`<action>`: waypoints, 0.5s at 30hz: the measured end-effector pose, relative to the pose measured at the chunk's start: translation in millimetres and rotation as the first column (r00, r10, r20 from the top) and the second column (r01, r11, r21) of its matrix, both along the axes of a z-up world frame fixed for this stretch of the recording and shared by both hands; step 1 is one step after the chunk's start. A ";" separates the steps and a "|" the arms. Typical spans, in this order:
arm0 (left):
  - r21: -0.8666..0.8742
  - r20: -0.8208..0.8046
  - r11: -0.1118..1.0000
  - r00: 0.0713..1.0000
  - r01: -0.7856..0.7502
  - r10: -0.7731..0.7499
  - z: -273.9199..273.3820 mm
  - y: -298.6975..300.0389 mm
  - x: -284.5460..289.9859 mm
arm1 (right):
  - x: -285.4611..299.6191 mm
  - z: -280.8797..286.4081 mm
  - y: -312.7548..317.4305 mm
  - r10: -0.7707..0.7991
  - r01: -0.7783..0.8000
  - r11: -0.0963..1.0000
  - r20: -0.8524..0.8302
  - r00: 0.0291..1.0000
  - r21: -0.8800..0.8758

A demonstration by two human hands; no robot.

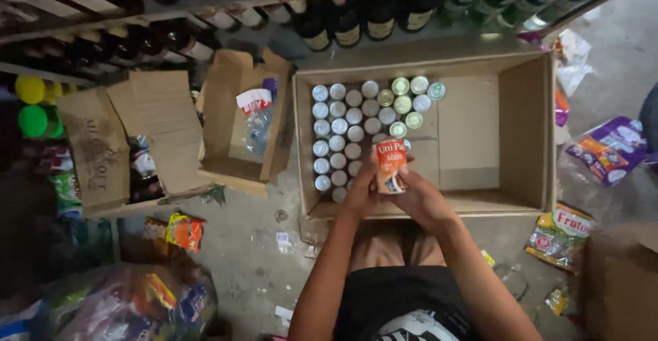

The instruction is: Organizing and stocking canned goods on shelves and in a storage box.

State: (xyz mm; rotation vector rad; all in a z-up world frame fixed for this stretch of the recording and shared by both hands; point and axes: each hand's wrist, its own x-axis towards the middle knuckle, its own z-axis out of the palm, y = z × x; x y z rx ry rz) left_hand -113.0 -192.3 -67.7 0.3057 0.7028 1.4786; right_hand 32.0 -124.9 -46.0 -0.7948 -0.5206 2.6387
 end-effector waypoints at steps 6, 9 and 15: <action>0.074 -0.011 0.996 0.998 -0.057 0.058 29.4 26.2 39.2 | 29.5 46.4 25.9 -0.029 0.036 0.993 -0.063 0.998 0.111; 0.187 -0.627 0.972 0.745 -0.140 0.228 -18.7 23.2 67.7 | 66.8 -15.3 46.0 0.043 -0.003 0.985 -0.231 0.972 0.171; -0.051 -0.131 0.986 0.980 -0.158 0.150 49.9 81.9 125.9 | 112.0 42.0 88.2 0.032 -0.115 0.884 0.188 0.982 0.454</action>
